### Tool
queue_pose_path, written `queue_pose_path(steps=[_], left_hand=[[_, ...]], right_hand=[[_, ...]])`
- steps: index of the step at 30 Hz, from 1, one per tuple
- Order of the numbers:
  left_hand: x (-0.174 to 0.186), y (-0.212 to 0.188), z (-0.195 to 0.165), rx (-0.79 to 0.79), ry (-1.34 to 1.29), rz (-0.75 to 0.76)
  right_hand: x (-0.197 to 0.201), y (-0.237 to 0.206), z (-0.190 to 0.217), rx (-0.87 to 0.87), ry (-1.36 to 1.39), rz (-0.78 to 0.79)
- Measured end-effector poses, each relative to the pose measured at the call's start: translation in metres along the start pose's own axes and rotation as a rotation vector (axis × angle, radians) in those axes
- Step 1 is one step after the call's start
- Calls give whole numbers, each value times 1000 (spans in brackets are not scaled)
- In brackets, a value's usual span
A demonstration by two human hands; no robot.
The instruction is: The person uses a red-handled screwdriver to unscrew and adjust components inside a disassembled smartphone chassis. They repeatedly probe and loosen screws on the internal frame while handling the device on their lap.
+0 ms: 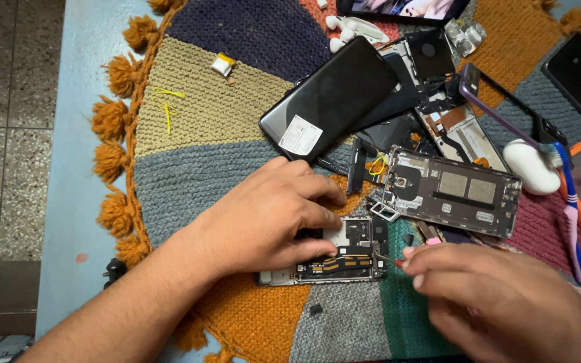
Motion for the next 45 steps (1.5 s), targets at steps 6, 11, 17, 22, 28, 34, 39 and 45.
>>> queue_pose_path(steps=[6,11,17,22,28,34,39,45], left_hand=[[0,0,-1,-6,5,-3],[0,-1,0,-13,7,-6],[0,-2,-1,-14,4,-7],[0,-1,0,0,16,-3],[-1,-1,-1,3,11,4],[-1,-2,-1,-6,19,4],[-1,-2,-1,-6,18,0],[-1,-2,0,-3,15,4]], right_hand=[[3,-3,-2,-172,-167,-8],[6,5,6,31,-144,98],[13,7,5,-221,-161,47],[18,17,13,-60,-151,62],[16,15,10,-62,-105,108],[18,13,8,-105,-147,65],[20,15,6,-172,-149,71],[13,10,0,-109,-90,144]])
Point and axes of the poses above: each hand's wrist, its own y-axis towards the middle knuckle, its own x-axis out of the back of the hand, z = x × y, the point moved 5 cm from there along y, towards the middle knuckle, and after that the axes turned 2 degrees about y, right-handed, at the moved point
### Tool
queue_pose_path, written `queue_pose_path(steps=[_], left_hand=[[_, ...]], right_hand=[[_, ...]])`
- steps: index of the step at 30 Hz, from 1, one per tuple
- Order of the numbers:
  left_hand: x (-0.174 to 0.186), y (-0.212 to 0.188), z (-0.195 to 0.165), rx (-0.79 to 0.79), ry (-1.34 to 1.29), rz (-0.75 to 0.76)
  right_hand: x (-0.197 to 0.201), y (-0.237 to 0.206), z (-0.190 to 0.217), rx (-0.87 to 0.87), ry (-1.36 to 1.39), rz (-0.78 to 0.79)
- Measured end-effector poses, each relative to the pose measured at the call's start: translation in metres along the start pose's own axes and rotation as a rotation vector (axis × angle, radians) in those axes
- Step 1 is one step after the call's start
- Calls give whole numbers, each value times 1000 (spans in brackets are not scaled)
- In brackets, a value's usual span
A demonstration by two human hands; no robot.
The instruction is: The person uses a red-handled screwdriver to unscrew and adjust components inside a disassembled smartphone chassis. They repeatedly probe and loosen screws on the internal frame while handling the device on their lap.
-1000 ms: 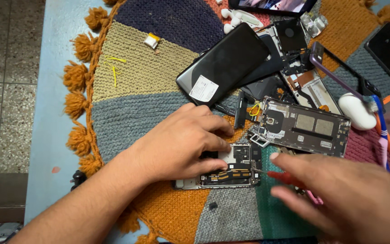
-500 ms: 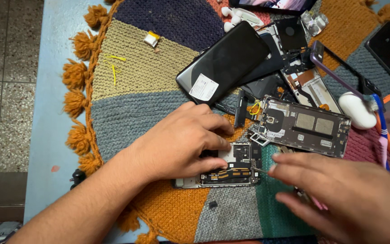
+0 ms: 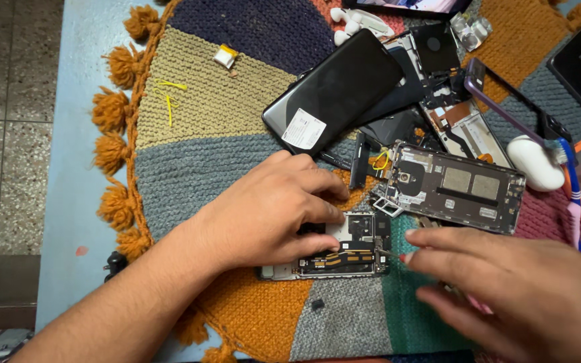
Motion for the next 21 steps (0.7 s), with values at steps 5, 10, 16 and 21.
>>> queue_pose_path(steps=[5,10,16,21], left_hand=[[0,1,0,-1,-8,-2],[0,1,0,-2,-12,1],[-1,1,0,8,-12,6],[0,0,0,-6,-1,-5]], right_hand=[[-1,-9,-8,69,39,-54],[-7,0,-20,33,72,137],[3,-1,-5,39,148,-78],[3,2,-2,48,127,-78]])
Point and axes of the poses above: each hand's wrist, its own y-axis towards the middle knuckle, its own x-axis out of the back of the hand, z = x × y, the point moved 5 cm from there along y, towards the middle knuckle, and after that the axes turned 2 degrees about y, right-handed, at the moved point
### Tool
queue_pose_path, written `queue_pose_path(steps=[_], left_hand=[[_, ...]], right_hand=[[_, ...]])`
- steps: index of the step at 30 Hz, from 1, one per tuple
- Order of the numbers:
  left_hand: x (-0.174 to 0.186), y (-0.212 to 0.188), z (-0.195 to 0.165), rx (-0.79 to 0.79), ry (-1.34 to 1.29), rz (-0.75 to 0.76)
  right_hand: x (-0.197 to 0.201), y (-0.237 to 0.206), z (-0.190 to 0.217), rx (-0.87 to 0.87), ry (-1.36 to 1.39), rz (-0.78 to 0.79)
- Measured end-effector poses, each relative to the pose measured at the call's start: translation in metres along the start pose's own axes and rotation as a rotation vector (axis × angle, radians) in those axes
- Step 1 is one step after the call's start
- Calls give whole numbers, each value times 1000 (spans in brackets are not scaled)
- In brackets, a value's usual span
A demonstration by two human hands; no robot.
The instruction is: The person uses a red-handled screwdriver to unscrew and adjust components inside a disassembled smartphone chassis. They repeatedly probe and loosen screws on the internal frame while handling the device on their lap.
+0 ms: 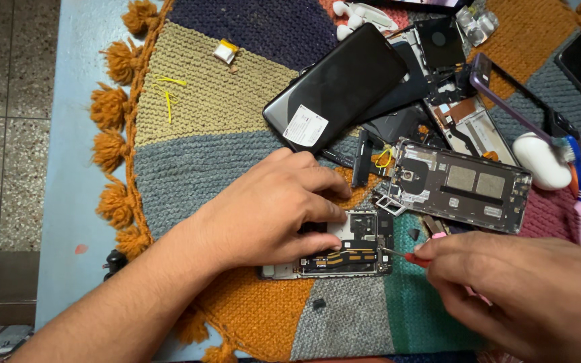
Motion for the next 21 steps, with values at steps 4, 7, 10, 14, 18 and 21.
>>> queue_pose_path(steps=[4,7,10,14,18,21], left_hand=[[0,0,0,1,0,-3],[0,0,0,0,2,0],[0,0,0,7,-1,3],[0,0,0,3,4,0],[0,0,0,0,6,0],[0,0,0,-1,6,-1]], right_hand=[[1,1,1,-12,7,-13],[0,0,1,-17,-13,-18],[-1,-2,-1,-20,-2,-5],[-2,-5,-6,-35,4,0],[-12,-4,-19,-114,-134,235],[-10,-4,-20,-173,-87,218]])
Point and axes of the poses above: each hand's wrist, its own y-axis towards the middle knuckle, its own x-axis out of the back of the hand, z = x × y, the point moved 5 cm from there along y, towards the middle knuckle, and after that the axes turned 2 degrees about y, right-handed, at the moved point
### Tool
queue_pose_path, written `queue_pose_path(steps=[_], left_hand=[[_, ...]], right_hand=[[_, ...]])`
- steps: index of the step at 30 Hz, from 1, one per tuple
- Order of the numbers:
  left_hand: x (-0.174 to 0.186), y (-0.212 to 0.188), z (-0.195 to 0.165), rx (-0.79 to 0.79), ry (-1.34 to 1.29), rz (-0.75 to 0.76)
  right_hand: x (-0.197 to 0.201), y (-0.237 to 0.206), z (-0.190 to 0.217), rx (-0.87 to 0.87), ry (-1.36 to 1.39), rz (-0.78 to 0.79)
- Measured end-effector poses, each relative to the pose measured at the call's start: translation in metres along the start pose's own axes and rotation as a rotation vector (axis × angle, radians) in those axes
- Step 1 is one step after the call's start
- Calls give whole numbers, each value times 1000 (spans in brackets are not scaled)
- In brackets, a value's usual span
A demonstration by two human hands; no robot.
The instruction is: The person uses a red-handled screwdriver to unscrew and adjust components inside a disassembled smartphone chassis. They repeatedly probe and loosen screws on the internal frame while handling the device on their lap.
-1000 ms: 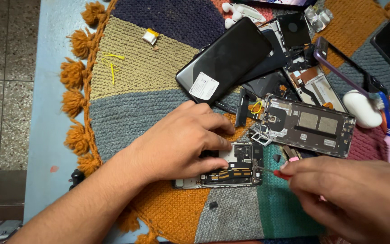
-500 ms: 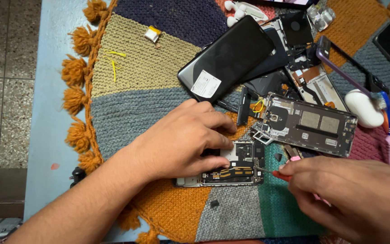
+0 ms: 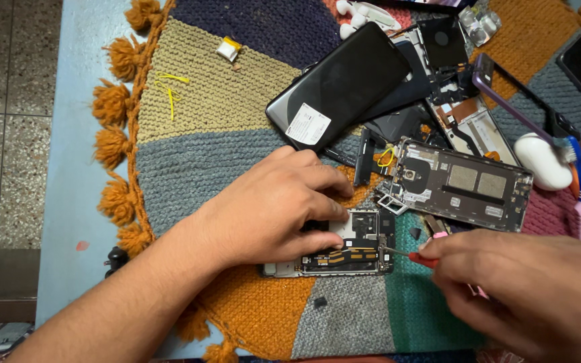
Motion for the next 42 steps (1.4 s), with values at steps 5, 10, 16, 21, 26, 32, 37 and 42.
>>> queue_pose_path(steps=[5,10,16,21,26,32,37,42], left_hand=[[0,0,0,1,-2,-1],[0,-1,0,-1,-6,-7],[0,-1,0,2,2,-3],[-1,-1,1,-1,8,0],[-1,-1,1,3,8,1],[-1,0,1,2,3,2],[-1,0,1,1,0,0],[-1,-1,1,3,6,3]], right_hand=[[8,-5,14,130,93,-181],[11,-2,14,124,83,-177],[10,-2,13,130,66,-182],[11,-2,11,117,111,-166],[12,0,11,120,117,-155],[9,-4,6,118,141,-158],[0,-6,-4,141,112,-67],[-2,-6,-2,192,48,-69]])
Point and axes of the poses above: each hand's wrist, its own y-axis towards the middle knuckle, its own x-axis out of the back of the hand, z = x × y, the point moved 5 cm from there along y, towards the middle knuckle, and after that the axes turned 2 degrees about y, right-handed, at the moved point
